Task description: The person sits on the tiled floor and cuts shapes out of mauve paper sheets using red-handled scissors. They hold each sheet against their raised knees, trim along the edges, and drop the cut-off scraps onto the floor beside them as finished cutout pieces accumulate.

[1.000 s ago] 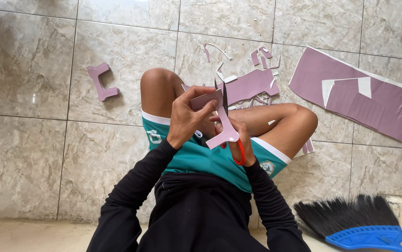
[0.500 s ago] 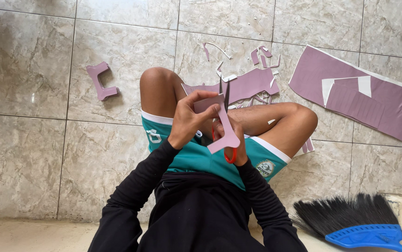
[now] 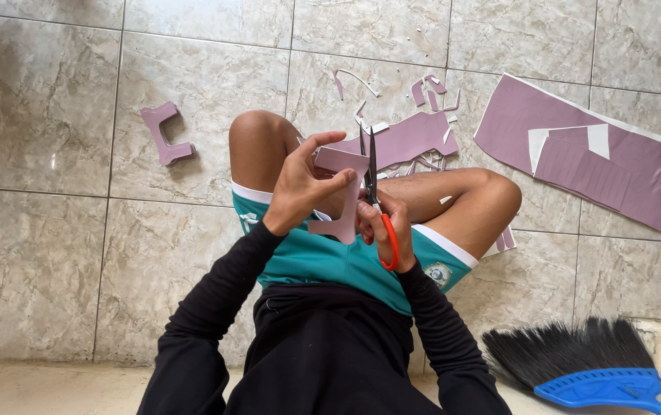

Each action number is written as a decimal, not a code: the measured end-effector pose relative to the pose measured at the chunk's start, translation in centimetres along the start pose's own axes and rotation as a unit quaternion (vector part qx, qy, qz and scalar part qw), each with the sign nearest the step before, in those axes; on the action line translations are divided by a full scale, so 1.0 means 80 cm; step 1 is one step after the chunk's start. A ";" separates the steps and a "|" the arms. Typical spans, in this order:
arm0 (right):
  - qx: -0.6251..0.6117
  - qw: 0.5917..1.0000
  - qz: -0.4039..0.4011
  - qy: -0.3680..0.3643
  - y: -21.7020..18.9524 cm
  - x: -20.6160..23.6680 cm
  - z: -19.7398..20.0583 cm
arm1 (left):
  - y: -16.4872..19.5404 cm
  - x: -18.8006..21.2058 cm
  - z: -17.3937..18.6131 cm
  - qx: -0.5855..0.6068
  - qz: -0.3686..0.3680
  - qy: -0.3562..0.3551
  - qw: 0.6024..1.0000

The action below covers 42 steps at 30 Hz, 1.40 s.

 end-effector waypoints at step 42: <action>0.028 0.999 -0.017 -0.017 0.003 -0.007 0.000 | -0.008 0.011 0.006 0.072 -0.058 0.079 0.993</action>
Point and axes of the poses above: each hand's wrist, its own x-axis away from the middle knuckle, its own z-axis out of the back of the hand, y = z × x, the point moved 9 cm from there along -x, towards the middle knuckle, and after that the axes turned 4 degrees about x, right-handed, at the moved point
